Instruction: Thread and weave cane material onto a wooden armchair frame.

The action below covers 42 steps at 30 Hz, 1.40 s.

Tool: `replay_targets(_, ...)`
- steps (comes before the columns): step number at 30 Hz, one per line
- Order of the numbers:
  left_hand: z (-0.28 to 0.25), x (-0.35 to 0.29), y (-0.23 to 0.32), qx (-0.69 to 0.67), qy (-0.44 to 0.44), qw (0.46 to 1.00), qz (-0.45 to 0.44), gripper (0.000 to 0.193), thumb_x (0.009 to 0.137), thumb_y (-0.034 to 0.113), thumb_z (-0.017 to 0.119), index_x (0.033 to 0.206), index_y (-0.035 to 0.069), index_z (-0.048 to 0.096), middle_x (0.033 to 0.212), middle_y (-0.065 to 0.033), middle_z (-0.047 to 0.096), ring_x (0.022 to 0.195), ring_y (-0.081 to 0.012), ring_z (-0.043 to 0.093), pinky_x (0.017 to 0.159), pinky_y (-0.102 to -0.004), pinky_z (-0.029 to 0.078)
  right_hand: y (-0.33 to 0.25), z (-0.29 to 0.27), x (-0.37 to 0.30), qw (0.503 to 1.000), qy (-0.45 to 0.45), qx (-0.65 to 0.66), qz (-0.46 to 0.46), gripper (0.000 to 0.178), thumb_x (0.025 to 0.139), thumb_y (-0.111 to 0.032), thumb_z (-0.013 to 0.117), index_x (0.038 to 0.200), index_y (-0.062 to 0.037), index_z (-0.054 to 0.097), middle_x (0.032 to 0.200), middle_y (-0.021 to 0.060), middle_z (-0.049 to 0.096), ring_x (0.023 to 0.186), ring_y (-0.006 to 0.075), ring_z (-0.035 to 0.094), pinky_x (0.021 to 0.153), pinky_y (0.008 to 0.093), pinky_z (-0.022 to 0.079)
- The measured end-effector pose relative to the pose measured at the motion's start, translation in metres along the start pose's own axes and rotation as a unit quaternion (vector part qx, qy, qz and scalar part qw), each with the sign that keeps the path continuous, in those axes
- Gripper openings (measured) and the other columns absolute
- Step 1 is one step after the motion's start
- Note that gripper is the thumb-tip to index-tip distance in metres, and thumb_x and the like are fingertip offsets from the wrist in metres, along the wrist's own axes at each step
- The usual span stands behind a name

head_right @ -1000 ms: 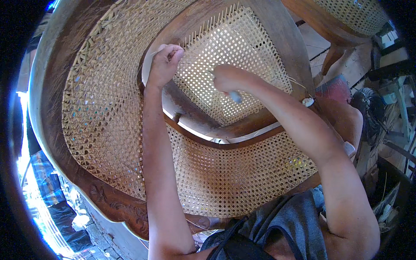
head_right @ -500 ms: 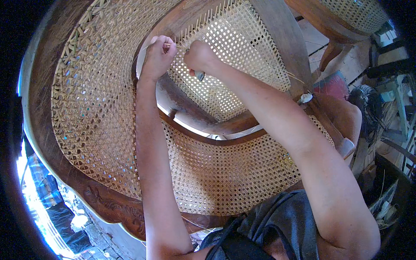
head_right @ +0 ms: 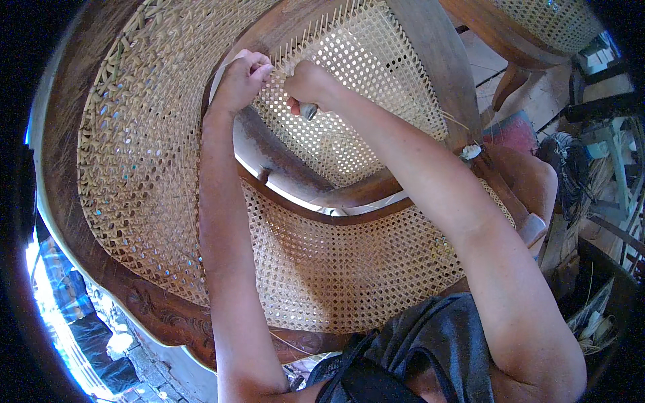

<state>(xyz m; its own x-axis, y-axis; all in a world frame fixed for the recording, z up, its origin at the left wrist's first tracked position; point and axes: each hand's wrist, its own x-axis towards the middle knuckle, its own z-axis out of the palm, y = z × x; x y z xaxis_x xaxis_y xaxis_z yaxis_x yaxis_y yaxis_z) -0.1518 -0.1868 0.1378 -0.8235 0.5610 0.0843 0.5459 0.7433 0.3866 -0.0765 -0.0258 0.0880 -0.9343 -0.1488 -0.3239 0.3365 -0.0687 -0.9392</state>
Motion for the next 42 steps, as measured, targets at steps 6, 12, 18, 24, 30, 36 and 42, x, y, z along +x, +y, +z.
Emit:
replay_targets(6, 0.001, -0.009, 0.008, 0.015, -0.020, 1.000, 0.016, 0.013, 0.088, 0.010, 0.067, 0.098, 0.003, 0.069, 0.096, -0.0098, 0.060, 0.089, -0.0205, 0.063, 0.081, -0.0328, 0.050, -0.001, -0.001, 0.001, 0.999, -0.016, 0.043, 0.028, 0.030, 0.096, -0.012, 0.051, 0.075, 0.0068, 0.061, 0.061, 0.0126, 0.060, 0.046, 0.0208, 0.059, 0.040, 0.0353, 0.047)
replay_targets(12, 0.013, -0.011, 0.005, -0.030, 0.039, 0.997, 0.059, 0.015, 0.084, 0.005, 0.070, 0.098, 0.004, 0.070, 0.097, -0.0095, 0.062, 0.089, -0.0198, 0.064, 0.078, -0.0307, 0.052, 0.014, -0.005, 0.011, 0.986, 0.049, -0.149, -0.057, 0.040, 0.099, -0.019, 0.050, 0.074, 0.0090, 0.061, 0.061, 0.0142, 0.063, 0.042, 0.0184, 0.059, 0.041, 0.0366, 0.048)
replay_targets(18, 0.014, -0.026, 0.017, -0.036, 0.040, 0.999, 0.003, 0.018, 0.083, 0.006, 0.068, 0.100, 0.008, 0.072, 0.100, -0.0101, 0.064, 0.087, -0.0213, 0.066, 0.075, -0.0320, 0.054, 0.046, -0.027, -0.046, 0.970, 0.105, -0.209, -0.064, 0.046, 0.101, -0.029, 0.047, 0.075, 0.0038, 0.067, 0.058, 0.0159, 0.064, 0.048, 0.0220, 0.066, 0.056, 0.0369, 0.056)
replay_targets(24, 0.010, -0.027, 0.017, 0.121, 0.192, 0.973, 0.048, 0.024, 0.090, 0.021, 0.062, 0.112, 0.014, 0.068, 0.114, -0.0078, 0.061, 0.091, -0.0279, 0.066, 0.078, -0.0395, 0.055, 0.059, -0.064, -0.072, 0.974, 0.114, -0.190, -0.034, 0.048, 0.102, -0.031, 0.048, 0.072, 0.0044, 0.064, 0.055, 0.0141, 0.061, 0.045, 0.0196, 0.062, 0.051, 0.0345, 0.052)
replay_targets(30, -0.001, -0.030, 0.027, 0.273, 0.126, 0.952, -0.049, 0.028, 0.095, 0.033, 0.059, 0.109, 0.009, 0.064, 0.117, -0.0091, 0.060, 0.093, -0.0335, 0.067, 0.079, -0.0456, 0.055, 0.067, -0.062, -0.060, 0.988, 0.079, -0.117, -0.057, 0.036, 0.095, -0.036, 0.062, 0.094, -0.0007, 0.068, 0.068, 0.0066, 0.064, 0.059, 0.0131, 0.062, 0.052, 0.0309, 0.049)
replay_targets(36, -0.004, -0.035, 0.035, 0.281, 0.042, 0.952, -0.111, 0.025, 0.096, 0.031, 0.056, 0.103, 0.007, 0.058, 0.105, -0.0134, 0.063, 0.088, -0.0378, 0.068, 0.076, -0.0494, 0.055, 0.032, -0.036, -0.038, 0.924, 0.121, -0.337, -0.134, 0.033, 0.096, -0.036, 0.059, 0.101, -0.0048, 0.069, 0.080, 0.0177, 0.070, 0.070, 0.0275, 0.069, 0.069, 0.0406, 0.054)
replay_targets(42, 0.012, -0.046, 0.023, 0.267, 0.183, 0.937, -0.135, 0.025, 0.095, 0.031, 0.058, 0.100, 0.007, 0.059, 0.101, -0.0151, 0.066, 0.085, -0.0400, 0.067, 0.075, -0.0504, 0.054, 0.027, -0.034, -0.030, 0.829, 0.112, -0.520, -0.172, 0.016, 0.093, -0.016, 0.053, 0.099, -0.0032, 0.060, 0.071, 0.0177, 0.067, 0.066, 0.0293, 0.069, 0.060, 0.0461, 0.054)
